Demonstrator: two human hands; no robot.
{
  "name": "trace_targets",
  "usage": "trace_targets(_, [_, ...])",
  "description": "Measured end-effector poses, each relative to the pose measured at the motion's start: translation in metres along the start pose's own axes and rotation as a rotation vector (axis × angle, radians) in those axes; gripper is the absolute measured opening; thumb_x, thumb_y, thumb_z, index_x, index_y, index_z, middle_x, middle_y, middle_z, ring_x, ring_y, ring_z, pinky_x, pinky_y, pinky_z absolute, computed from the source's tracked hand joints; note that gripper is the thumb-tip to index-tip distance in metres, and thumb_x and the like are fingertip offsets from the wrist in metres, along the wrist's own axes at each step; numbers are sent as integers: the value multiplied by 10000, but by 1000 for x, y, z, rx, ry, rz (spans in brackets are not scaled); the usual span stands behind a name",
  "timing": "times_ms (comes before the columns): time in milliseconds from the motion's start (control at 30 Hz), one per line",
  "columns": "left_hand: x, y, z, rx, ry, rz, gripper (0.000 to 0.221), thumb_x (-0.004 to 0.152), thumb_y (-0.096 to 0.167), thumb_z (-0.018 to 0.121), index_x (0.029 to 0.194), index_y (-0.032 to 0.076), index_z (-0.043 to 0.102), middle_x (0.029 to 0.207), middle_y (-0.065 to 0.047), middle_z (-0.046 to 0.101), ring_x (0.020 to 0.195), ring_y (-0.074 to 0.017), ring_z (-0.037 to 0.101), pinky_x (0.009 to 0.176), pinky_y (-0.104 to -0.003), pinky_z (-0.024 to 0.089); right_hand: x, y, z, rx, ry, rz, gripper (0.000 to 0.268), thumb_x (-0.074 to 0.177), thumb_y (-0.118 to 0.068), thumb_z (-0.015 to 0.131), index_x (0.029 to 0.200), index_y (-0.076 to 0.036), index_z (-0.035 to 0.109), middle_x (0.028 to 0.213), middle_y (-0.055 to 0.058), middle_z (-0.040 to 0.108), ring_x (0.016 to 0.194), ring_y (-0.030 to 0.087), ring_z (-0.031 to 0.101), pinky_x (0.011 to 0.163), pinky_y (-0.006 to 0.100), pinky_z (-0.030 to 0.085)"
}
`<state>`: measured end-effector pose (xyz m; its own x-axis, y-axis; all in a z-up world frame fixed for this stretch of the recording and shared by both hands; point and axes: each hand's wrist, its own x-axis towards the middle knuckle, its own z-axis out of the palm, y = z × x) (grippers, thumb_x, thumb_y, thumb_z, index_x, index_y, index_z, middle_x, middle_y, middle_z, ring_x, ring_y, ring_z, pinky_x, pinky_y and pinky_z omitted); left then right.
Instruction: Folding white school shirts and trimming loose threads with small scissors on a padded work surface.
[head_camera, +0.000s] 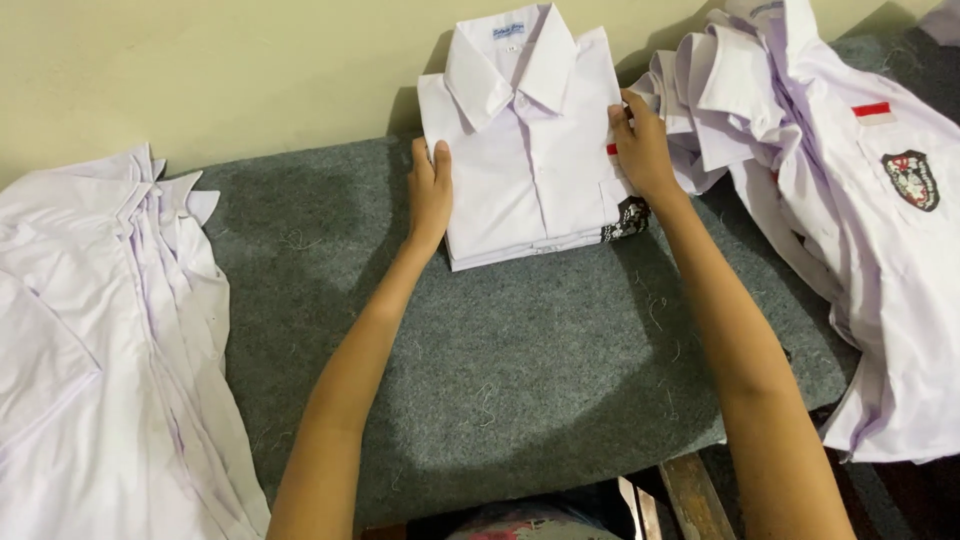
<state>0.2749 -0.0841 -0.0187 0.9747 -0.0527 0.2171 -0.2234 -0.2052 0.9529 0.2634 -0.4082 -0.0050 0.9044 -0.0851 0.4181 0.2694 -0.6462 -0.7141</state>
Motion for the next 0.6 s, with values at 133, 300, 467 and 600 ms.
trace_targets(133, [2, -5, 1, 29, 2, 1, 392, 1045, 466, 373, 1214, 122, 456, 877, -27, 620, 655, -161, 598, 546, -323, 411, 1, 13, 5, -17, 14, 17, 403, 1139, -259, 461, 1380, 51, 550, 972, 122, 670, 786, 188, 564, 653, 331, 398])
trace_targets(300, [-3, -6, -4, 47, -5, 41, 423, 1041, 505, 361, 1151, 111, 465, 838, -12, 567, 651, -132, 551, 538, -308, 399, -5, 9, 3, -63, 1, -17, 419, 1135, -264, 443, 1390, 53, 544, 1076, 178, 678, 872, 271, 592, 726, 390, 432])
trace_targets(467, [-9, 26, -1, 224, 76, 16, 425, 1035, 402, 407, 1309, 77, 410, 1142, -134, 551, 928, -294, 655, 629, -398, 533, -9, -18, 2, -213, 58, -39, 320, 1103, -107, 452, 1357, 69, 534, 1195, 203, 604, 987, 316, 597, 769, 418, 497])
trace_targets(600, [-4, 33, 6, 731, 166, 507, 457, 1105, 310, 440, 1482, 53, 409, 1484, -217, 363, 1373, -355, 436, 1151, -492, 444, -14, -68, 13, -693, 178, -329, 265, 1034, -63, 556, 1290, -22, 611, 1334, 176, 574, 1107, 338, 618, 804, 485, 485])
